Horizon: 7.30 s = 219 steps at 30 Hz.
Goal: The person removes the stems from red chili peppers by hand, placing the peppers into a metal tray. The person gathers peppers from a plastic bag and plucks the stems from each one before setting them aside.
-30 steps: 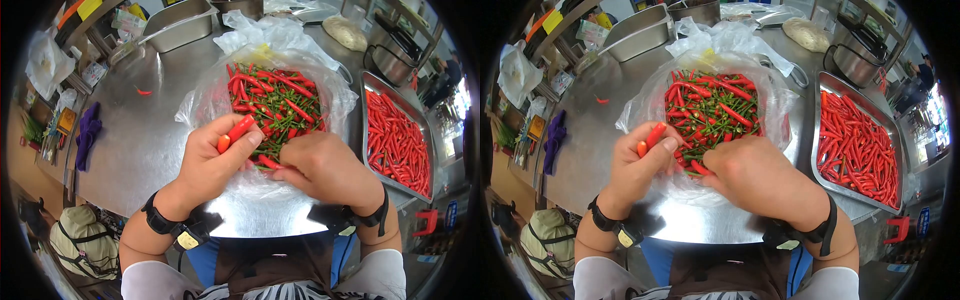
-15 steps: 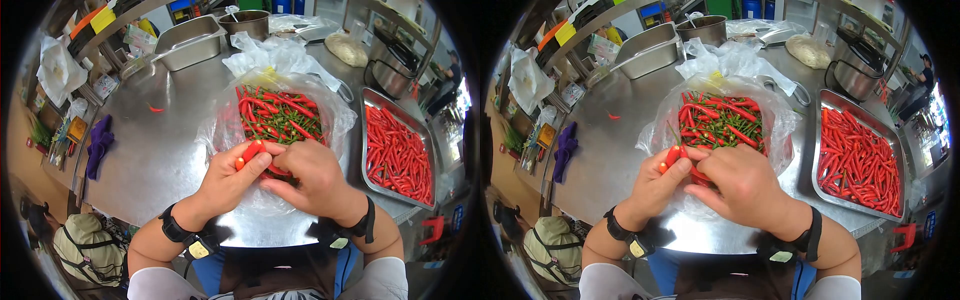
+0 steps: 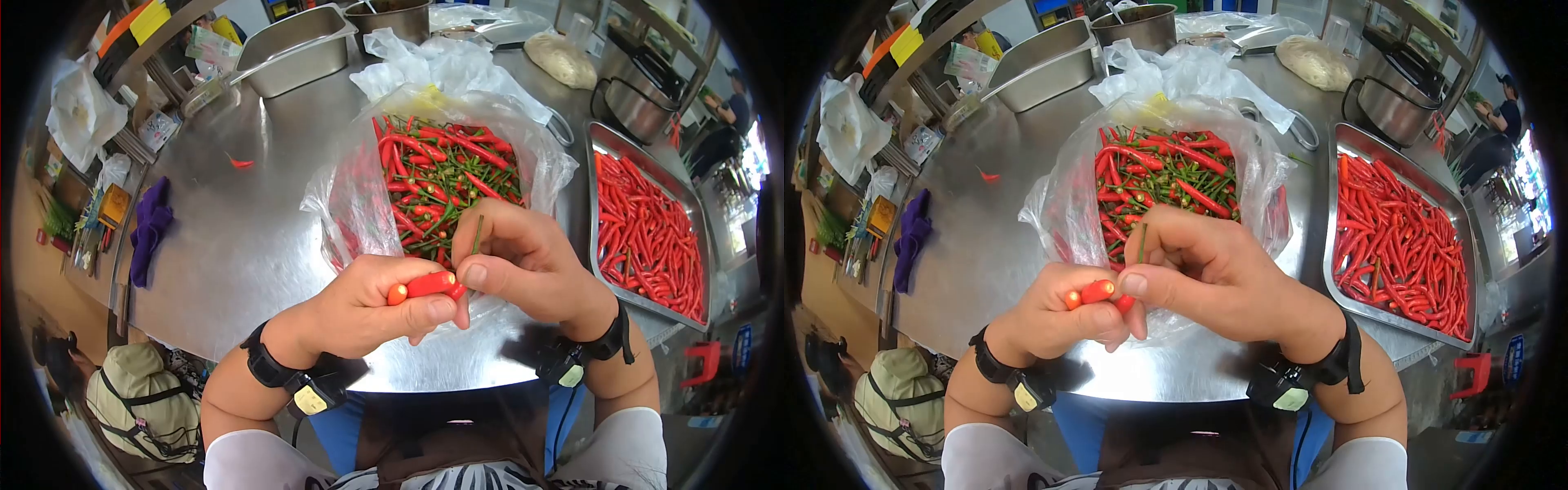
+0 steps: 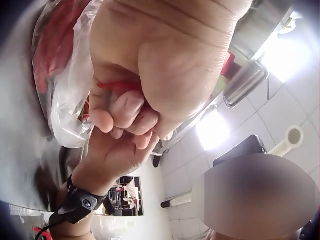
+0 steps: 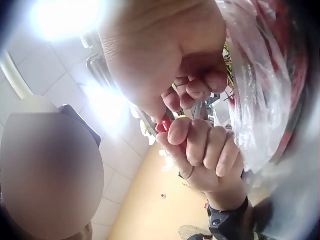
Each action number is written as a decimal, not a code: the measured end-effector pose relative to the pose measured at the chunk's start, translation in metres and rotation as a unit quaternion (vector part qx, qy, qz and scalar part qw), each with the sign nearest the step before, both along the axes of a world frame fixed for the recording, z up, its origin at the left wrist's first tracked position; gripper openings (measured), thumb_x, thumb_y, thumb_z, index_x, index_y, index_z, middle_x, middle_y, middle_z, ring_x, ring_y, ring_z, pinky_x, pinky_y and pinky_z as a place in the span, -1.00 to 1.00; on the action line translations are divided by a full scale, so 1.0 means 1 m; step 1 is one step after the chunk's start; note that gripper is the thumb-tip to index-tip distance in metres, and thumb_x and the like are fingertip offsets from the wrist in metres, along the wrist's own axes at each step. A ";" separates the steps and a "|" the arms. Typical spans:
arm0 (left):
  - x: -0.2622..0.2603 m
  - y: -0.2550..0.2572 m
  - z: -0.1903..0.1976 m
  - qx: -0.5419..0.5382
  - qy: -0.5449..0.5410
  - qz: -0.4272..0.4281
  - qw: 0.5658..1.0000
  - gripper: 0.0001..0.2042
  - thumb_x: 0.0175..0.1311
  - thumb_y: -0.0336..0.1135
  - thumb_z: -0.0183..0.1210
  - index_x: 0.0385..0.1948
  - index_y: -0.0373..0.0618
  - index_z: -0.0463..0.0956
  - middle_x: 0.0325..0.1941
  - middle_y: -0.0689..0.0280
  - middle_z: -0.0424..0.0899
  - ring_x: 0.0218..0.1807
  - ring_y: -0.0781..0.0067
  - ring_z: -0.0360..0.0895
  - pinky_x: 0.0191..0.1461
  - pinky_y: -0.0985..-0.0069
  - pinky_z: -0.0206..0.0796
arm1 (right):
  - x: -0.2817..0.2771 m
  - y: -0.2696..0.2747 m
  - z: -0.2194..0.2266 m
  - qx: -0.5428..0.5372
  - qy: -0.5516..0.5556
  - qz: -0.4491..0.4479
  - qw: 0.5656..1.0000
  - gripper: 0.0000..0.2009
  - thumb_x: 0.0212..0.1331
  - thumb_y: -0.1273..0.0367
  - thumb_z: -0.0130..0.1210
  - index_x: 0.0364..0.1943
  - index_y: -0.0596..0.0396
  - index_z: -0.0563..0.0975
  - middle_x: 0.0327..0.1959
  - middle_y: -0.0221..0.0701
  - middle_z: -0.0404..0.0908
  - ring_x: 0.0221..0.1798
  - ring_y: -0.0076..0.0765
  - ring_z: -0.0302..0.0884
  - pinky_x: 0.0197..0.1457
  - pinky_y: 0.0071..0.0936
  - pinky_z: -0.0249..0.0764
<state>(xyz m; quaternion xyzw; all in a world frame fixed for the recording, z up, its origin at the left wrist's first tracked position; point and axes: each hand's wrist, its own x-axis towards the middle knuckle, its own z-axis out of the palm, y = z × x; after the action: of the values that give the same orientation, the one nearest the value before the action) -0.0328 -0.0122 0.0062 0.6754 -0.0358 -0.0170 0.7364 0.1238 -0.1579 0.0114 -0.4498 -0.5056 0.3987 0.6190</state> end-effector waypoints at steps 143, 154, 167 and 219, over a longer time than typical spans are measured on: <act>0.009 0.005 -0.006 -0.079 -0.027 0.260 0.962 -0.89 0.30 -0.41 0.20 -0.29 -0.18 0.45 -0.44 0.35 0.57 -0.51 0.63 0.48 -0.45 0.63 0.32 | 0.018 -0.004 0.015 0.125 -0.467 -0.298 0.823 -0.91 0.05 0.51 0.25 -0.36 0.19 0.59 -0.51 -0.30 0.54 -0.49 -0.21 0.48 -0.44 -0.37 0.37; 0.014 0.000 -0.014 -0.132 -0.058 0.251 0.957 -0.74 0.38 -0.40 0.11 0.04 -0.27 0.48 -0.33 0.36 0.61 -0.37 0.67 0.49 -0.28 0.67 0.36 | -0.003 0.006 -0.004 0.113 -0.487 -0.170 0.849 -0.76 -0.03 0.47 0.28 -0.24 0.14 0.54 -0.40 -0.32 0.55 -0.35 -0.17 0.56 -0.28 -0.31 0.46; 0.013 -0.003 -0.010 0.003 -0.006 0.273 0.962 -0.77 0.33 -0.40 0.17 -0.03 -0.25 0.49 -0.28 0.33 0.62 -0.37 0.60 0.51 -0.24 0.60 0.41 | -0.002 0.006 -0.001 -0.001 -0.222 -0.274 0.936 -0.79 0.18 0.35 0.25 -0.44 0.15 0.47 -0.60 -0.38 0.45 -0.62 -0.48 0.36 -0.55 -0.55 0.28; 0.023 -0.005 -0.026 0.119 -0.276 0.297 0.906 -0.81 0.23 -0.61 0.18 -0.13 -0.26 0.50 -0.18 0.20 0.68 -0.04 0.39 0.62 0.23 0.40 0.34 | -0.015 0.004 -0.010 0.019 -0.449 -0.253 0.857 -0.85 0.15 0.43 0.11 -0.50 0.14 0.40 -0.59 -0.20 0.46 -0.51 0.01 0.49 -0.46 -0.13 0.39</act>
<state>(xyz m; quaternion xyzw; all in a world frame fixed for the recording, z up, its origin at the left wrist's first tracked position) -0.0096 -0.0174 -0.0195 0.7147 -0.0327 0.3857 0.5825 0.1088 -0.1539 0.0011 -0.6809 -0.6044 -0.0265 0.4128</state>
